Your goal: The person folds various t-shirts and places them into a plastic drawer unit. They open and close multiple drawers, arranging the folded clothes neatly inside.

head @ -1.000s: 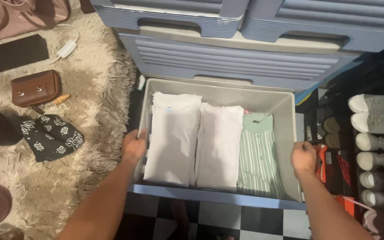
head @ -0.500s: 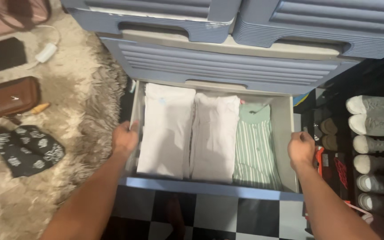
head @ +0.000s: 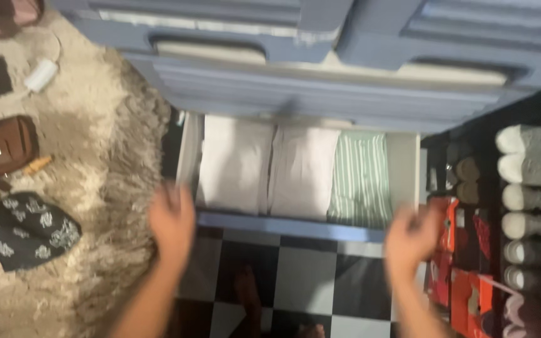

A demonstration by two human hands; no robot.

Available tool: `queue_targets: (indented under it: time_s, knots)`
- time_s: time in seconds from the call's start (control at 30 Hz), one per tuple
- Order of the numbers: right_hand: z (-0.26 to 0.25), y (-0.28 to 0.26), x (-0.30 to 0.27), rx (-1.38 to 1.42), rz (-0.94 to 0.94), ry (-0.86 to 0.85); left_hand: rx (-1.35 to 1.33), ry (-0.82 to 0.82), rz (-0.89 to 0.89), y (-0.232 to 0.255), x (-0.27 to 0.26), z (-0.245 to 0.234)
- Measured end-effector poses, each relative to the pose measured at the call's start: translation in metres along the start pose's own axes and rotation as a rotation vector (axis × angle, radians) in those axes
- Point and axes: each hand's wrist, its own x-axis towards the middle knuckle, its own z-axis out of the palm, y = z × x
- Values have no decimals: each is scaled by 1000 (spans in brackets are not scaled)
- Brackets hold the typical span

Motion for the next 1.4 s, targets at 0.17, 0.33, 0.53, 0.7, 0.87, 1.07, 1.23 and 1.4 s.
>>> queue_targets:
  time_s: [0.17, 0.33, 0.53, 0.7, 0.87, 1.07, 1.23, 1.4]
  knots:
    - [-2, -13, -108, 436, 810, -203, -114, -493, -426, -19, -82, 1]
    - [56, -49, -124, 248, 414, -111, -109, -283, -292, -24, -83, 51]
    - [132, -51, -43, 460, 449, 31, -419, -150, -455, 16, 8, 101]
    - [179, -23, 27, 456, 319, -43, -305, -140, -497, 57, 81, 116]
    - [175, -22, 46, 427, 436, -204, -182, -370, -748, 69, 116, 101]
    - [181, -30, 51, 485, 362, -170, -184, -289, -707, 58, 122, 117]
    - [183, -55, 76, 351, 532, -230, -1135, 19, -835, 12, 136, 173]
    - [188, -59, 76, 319, 538, -247, -1221, 52, -902, 15, 140, 172]
